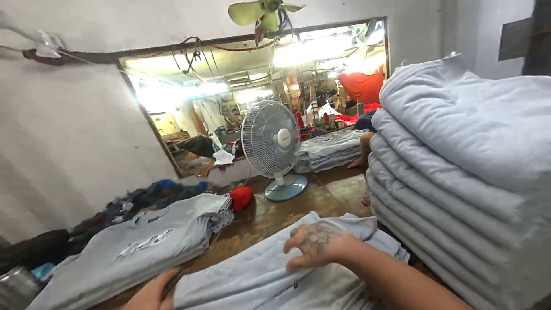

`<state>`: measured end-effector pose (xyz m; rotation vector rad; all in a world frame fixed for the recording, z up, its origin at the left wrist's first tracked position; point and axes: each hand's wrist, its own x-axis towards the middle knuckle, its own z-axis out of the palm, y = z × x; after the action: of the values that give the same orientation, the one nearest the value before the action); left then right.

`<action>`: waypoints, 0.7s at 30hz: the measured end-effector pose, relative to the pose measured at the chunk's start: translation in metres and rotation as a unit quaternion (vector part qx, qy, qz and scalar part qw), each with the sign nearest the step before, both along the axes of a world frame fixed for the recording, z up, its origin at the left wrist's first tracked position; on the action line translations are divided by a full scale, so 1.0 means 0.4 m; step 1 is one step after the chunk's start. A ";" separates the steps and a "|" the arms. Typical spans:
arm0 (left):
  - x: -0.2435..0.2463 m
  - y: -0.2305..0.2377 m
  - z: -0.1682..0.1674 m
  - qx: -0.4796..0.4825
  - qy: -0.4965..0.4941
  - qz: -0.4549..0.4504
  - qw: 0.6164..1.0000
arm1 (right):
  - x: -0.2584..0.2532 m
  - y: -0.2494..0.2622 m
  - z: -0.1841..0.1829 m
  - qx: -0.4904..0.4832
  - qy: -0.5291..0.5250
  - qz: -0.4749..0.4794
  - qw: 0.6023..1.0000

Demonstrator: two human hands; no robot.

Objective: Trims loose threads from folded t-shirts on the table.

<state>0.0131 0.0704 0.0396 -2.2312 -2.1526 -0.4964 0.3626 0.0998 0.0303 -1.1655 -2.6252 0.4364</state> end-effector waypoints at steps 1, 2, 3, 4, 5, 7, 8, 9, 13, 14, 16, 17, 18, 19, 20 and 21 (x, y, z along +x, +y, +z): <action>0.027 0.033 0.007 -0.009 -0.022 -0.028 0.999 | -0.038 0.012 0.031 -0.007 -0.034 0.005 0.999; 0.056 0.068 0.005 -0.030 -0.048 -0.042 0.998 | -0.074 0.030 0.054 -0.014 -0.063 0.003 0.998; 0.088 0.101 -0.001 -0.075 -0.068 -0.037 0.994 | -0.105 0.054 0.061 -0.020 -0.087 -0.005 0.996; 0.112 0.134 -0.018 -0.126 -0.083 -0.022 0.988 | -0.128 0.081 0.052 -0.023 -0.107 -0.018 0.994; 0.122 0.168 -0.049 -0.174 -0.105 -0.004 0.979 | -0.139 0.110 0.020 -0.019 -0.114 -0.035 0.993; 0.103 0.216 -0.156 -0.229 -0.203 0.042 0.951 | -0.124 0.171 -0.119 0.005 -0.105 -0.067 0.992; 0.081 0.227 -0.214 -0.226 -0.278 0.069 0.931 | -0.103 0.192 -0.197 -0.003 -0.111 -0.082 0.990; 0.057 0.234 -0.260 -0.204 -0.356 0.093 0.907 | -0.087 0.204 -0.244 -0.035 -0.126 -0.096 0.987; 0.032 0.233 -0.272 -0.204 -0.454 0.125 0.858 | -0.084 0.208 -0.261 -0.068 -0.148 -0.107 0.981; 0.034 0.233 -0.264 -0.209 -0.452 0.125 0.858 | -0.087 0.210 -0.259 -0.068 -0.147 -0.108 0.981; 0.036 0.237 -0.250 -0.216 -0.447 0.123 0.859 | -0.093 0.216 -0.250 -0.067 -0.146 -0.111 0.981; 0.035 0.237 -0.248 -0.222 -0.446 0.121 0.859 | -0.093 0.217 -0.250 -0.070 -0.144 -0.113 0.981; 0.032 0.238 -0.247 -0.229 -0.445 0.117 0.858 | -0.092 0.218 -0.250 -0.073 -0.138 -0.114 0.981; 0.029 0.240 -0.246 -0.234 -0.447 0.111 0.856 | -0.089 0.221 -0.248 -0.075 -0.131 -0.116 0.982; 0.026 0.239 -0.246 -0.238 -0.451 0.104 0.854 | -0.085 0.221 -0.247 -0.077 -0.122 -0.116 0.983; 0.023 0.237 -0.248 -0.239 -0.454 0.098 0.853 | -0.080 0.219 -0.246 -0.078 -0.113 -0.115 0.984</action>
<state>0.0223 0.1652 -0.0597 -2.1688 -3.2137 -1.3620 0.3304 0.1875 -0.0681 -1.6366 -2.6325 0.4962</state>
